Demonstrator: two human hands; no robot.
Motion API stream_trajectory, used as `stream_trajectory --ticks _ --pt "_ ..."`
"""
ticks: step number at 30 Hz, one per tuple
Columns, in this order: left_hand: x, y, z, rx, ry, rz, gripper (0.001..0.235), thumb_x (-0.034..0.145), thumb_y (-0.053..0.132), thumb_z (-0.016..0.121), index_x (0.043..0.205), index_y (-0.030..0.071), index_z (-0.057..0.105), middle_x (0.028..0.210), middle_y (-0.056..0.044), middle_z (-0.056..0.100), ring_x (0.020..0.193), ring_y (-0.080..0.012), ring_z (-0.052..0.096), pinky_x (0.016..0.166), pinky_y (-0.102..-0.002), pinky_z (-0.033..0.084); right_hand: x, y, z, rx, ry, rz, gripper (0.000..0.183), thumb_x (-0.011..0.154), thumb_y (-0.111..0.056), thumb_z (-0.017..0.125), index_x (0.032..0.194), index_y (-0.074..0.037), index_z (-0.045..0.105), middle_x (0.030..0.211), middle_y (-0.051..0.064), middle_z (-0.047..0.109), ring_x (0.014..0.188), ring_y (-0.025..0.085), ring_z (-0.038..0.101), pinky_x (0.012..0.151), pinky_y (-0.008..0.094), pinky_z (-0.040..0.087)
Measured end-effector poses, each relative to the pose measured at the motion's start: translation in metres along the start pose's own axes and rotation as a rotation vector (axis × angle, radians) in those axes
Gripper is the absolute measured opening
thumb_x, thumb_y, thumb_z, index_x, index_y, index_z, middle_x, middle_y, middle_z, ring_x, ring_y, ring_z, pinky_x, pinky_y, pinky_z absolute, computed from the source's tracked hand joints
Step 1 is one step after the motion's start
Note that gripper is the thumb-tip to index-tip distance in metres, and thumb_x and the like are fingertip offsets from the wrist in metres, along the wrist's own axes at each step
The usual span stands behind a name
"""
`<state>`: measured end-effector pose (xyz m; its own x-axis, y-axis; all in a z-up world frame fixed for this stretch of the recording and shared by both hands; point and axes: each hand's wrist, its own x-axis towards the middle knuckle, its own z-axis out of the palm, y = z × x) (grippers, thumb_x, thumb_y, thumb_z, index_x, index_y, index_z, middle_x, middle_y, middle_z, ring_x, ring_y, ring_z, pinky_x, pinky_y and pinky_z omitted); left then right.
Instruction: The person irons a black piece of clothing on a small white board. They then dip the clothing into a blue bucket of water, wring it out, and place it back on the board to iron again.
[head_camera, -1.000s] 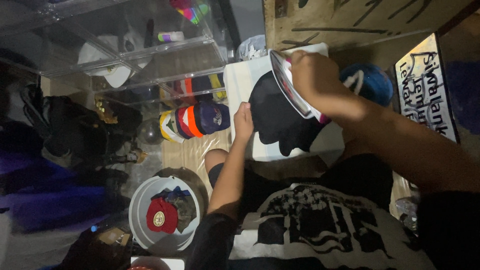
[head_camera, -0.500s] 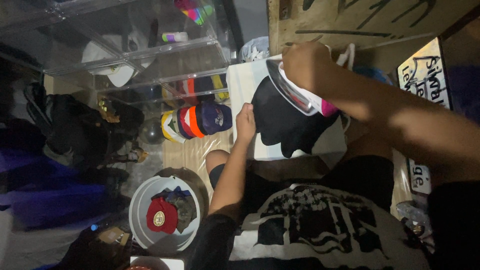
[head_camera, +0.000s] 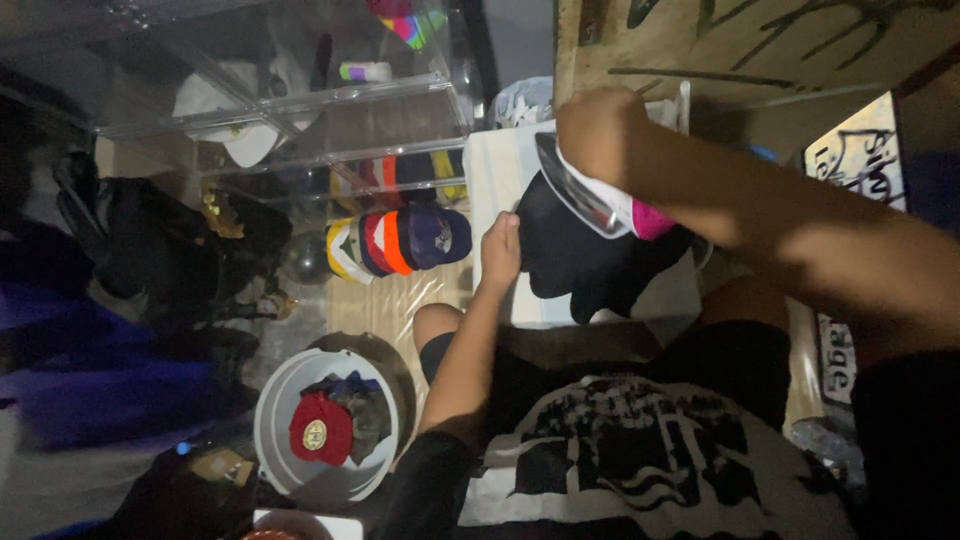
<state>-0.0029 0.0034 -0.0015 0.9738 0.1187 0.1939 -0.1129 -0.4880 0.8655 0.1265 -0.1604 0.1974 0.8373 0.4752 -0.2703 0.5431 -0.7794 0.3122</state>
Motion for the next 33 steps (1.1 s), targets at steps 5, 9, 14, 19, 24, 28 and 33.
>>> stream_trajectory --ticks 5,9,14,19,24,28,33 --pt "-0.003 -0.002 0.003 -0.002 0.022 0.010 0.037 0.103 0.035 0.029 0.084 0.009 0.046 0.064 -0.009 0.047 0.062 -0.0281 0.051 0.063 -0.042 0.036 0.025 -0.001 -0.019 0.180 -0.252 0.126 0.032 0.096 -0.018 0.047 0.123 -0.013 0.064 0.127 0.013 0.063 0.118 0.036 0.059 0.079 0.056 0.053" --pt "-0.003 0.002 0.001 0.021 0.011 0.003 0.036 0.103 0.034 0.029 0.084 0.008 0.045 0.066 -0.011 0.048 0.063 -0.0295 0.052 0.063 -0.043 0.036 0.065 -0.012 0.041 -0.034 0.169 0.292 0.022 0.086 -0.018 0.053 0.097 -0.020 0.072 0.096 0.005 0.070 0.085 0.027 0.068 0.053 0.049 0.050" --pt "-0.004 -0.003 0.003 0.013 0.021 0.013 0.038 0.104 0.036 0.029 0.085 0.008 0.046 0.067 -0.011 0.049 0.064 -0.0303 0.052 0.063 -0.044 0.036 0.005 -0.010 0.031 -0.278 0.341 -0.118 0.021 0.085 -0.020 0.052 0.078 -0.027 0.070 0.076 -0.005 0.067 0.070 0.013 0.067 0.046 0.032 0.045" --pt "-0.003 0.002 0.002 -0.015 0.008 -0.016 0.037 0.103 0.035 0.028 0.087 0.007 0.047 0.065 -0.009 0.047 0.062 -0.0263 0.050 0.063 -0.041 0.036 0.051 -0.020 0.033 -0.139 0.311 0.282 0.020 0.079 -0.022 0.058 0.095 -0.026 0.069 0.087 -0.002 0.068 0.075 0.016 0.065 0.046 0.036 0.044" --pt "-0.012 0.001 0.000 -0.020 0.000 -0.020 0.039 0.103 0.037 0.028 0.082 0.009 0.044 0.063 -0.006 0.045 0.061 -0.0227 0.048 0.061 -0.040 0.035 0.026 -0.036 -0.022 0.109 -0.155 0.210 0.029 0.090 -0.014 0.055 0.116 -0.013 0.069 0.111 0.006 0.071 0.098 0.028 0.069 0.060 0.044 0.055" --pt "-0.006 0.001 0.003 -0.032 0.025 0.004 0.039 0.104 0.037 0.029 0.080 0.009 0.041 0.062 -0.004 0.043 0.060 -0.0216 0.046 0.061 -0.040 0.036 -0.007 -0.049 0.005 -0.183 0.480 0.196 0.016 0.071 -0.020 0.059 0.081 -0.027 0.069 0.070 -0.003 0.067 0.061 0.012 0.063 0.042 0.031 0.040" --pt "-0.008 0.000 0.001 -0.006 0.014 0.003 0.039 0.103 0.038 0.029 0.083 0.009 0.045 0.063 -0.007 0.046 0.060 -0.0250 0.051 0.061 -0.040 0.037 0.042 -0.042 0.004 -0.103 0.299 0.232 0.019 0.078 -0.020 0.058 0.097 -0.018 0.062 0.091 0.000 0.062 0.078 0.019 0.062 0.048 0.037 0.047"
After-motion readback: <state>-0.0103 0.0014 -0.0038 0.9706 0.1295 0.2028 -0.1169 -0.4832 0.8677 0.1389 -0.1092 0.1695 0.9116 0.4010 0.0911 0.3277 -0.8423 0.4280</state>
